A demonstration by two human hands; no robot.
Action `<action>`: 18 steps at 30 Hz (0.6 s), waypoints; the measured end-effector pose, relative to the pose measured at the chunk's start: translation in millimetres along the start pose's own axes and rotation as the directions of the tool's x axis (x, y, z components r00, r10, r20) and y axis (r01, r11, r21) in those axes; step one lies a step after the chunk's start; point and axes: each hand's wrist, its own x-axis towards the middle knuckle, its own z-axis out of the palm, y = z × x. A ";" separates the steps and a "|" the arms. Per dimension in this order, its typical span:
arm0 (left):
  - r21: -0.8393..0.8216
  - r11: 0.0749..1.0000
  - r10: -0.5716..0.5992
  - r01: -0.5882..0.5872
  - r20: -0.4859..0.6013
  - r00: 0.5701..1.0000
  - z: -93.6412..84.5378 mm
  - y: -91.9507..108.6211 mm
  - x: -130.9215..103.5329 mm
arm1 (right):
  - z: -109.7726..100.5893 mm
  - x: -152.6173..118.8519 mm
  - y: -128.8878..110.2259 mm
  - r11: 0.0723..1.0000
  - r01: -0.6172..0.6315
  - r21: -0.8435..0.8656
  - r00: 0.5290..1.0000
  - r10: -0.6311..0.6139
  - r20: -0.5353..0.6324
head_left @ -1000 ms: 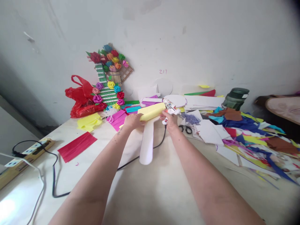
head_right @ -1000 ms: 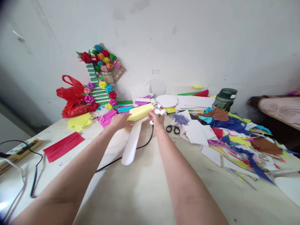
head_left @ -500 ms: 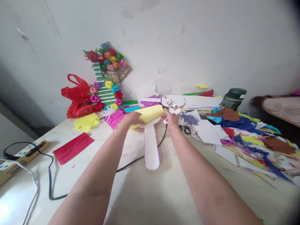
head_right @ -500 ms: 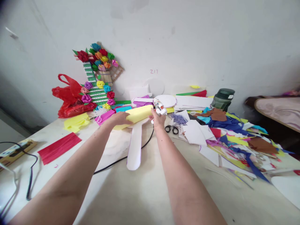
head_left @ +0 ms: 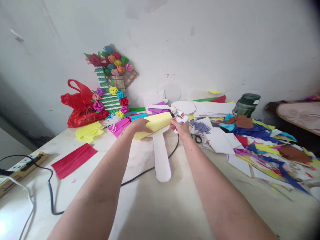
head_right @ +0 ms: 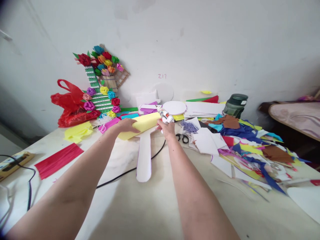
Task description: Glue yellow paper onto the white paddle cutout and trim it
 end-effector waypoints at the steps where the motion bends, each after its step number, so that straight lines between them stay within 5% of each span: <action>1: 0.001 1.000 0.009 -0.009 -0.008 1.000 0.4 -0.6 -0.5 | -1.1 0.0 -0.4 1.000 0.006 0.005 1.000 -0.006 0.016; 7: -0.043 0.997 0.058 -0.059 -0.035 0.998 0.7 -3.1 -4.0 | -14.8 -0.3 -4.0 1.000 -0.021 0.020 0.977 0.016 0.211; 18: -0.036 0.994 0.099 -0.099 -0.002 0.995 -6.3 0.8 6.2 | -50.0 -2.0 -21.4 0.965 -0.237 -0.115 0.809 0.262 0.527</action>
